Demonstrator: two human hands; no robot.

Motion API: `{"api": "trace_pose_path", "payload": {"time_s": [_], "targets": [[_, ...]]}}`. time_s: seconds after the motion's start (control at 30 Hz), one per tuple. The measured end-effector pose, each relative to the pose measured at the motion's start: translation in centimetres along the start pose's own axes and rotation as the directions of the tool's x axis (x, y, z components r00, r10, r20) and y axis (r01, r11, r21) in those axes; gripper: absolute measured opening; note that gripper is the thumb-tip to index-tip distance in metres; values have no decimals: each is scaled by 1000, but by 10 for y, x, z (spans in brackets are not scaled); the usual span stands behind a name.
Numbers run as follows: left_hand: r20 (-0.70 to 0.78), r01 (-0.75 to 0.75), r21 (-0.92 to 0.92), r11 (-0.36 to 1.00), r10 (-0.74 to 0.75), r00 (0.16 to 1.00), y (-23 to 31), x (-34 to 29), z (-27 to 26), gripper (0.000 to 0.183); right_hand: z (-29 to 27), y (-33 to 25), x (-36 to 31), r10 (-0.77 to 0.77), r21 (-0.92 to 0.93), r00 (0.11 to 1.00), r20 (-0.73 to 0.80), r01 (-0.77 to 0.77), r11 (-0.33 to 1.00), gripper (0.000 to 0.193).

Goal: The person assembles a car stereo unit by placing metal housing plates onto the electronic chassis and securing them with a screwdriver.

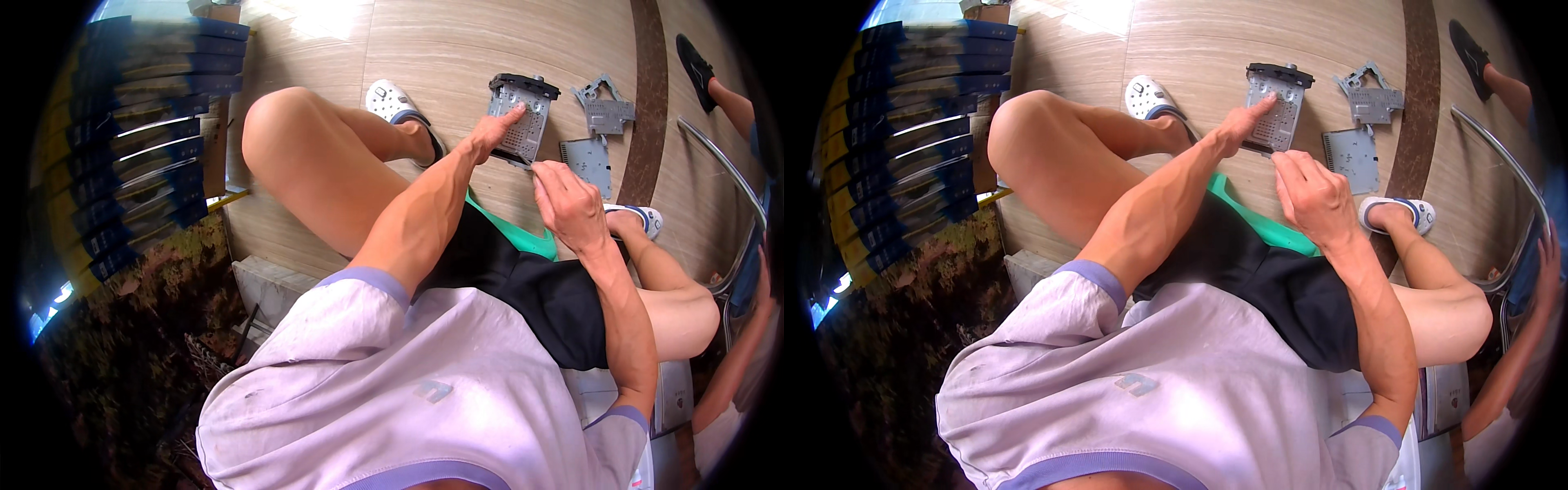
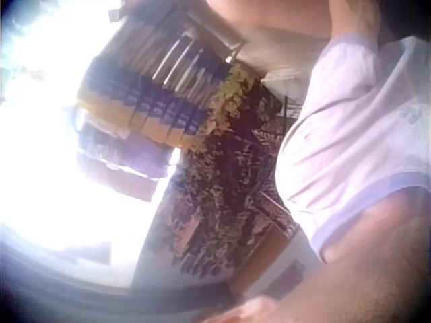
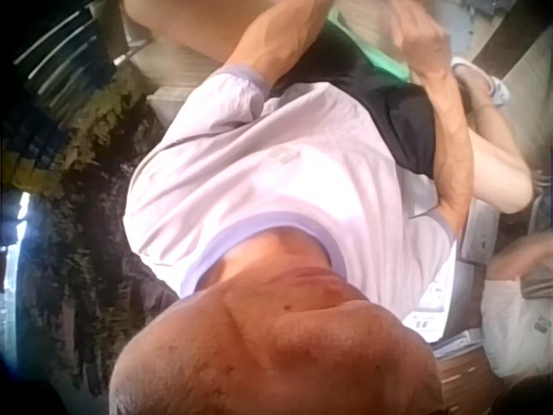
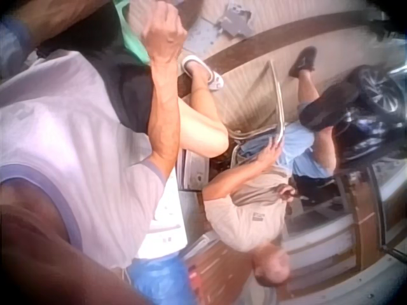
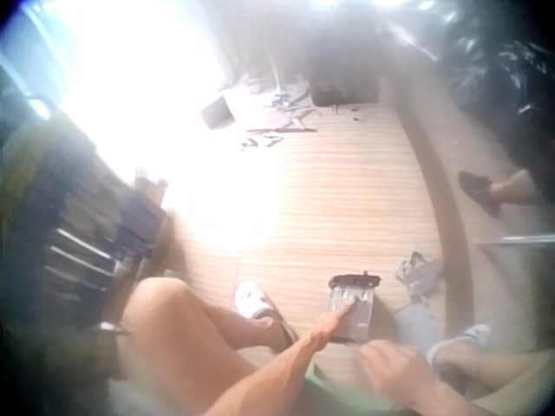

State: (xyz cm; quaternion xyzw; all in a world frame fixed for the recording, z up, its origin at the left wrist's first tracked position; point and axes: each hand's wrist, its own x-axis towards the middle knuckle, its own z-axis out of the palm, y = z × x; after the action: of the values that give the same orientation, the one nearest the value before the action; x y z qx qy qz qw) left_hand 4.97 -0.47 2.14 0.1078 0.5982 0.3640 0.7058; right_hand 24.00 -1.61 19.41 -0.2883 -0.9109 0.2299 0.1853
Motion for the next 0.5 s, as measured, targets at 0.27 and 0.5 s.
{"api": "trace_pose_path", "payload": {"time_s": [0.27,0.5], "targets": [[96,42,-79,996,-35,995,4,-6,2,65,-8,7,1,11,60,995,-97,-5,998,26],[127,33,-54,998,-26,992,4,-6,0,60,-14,3,4,-1,60,986,-165,11,998,25]]}}
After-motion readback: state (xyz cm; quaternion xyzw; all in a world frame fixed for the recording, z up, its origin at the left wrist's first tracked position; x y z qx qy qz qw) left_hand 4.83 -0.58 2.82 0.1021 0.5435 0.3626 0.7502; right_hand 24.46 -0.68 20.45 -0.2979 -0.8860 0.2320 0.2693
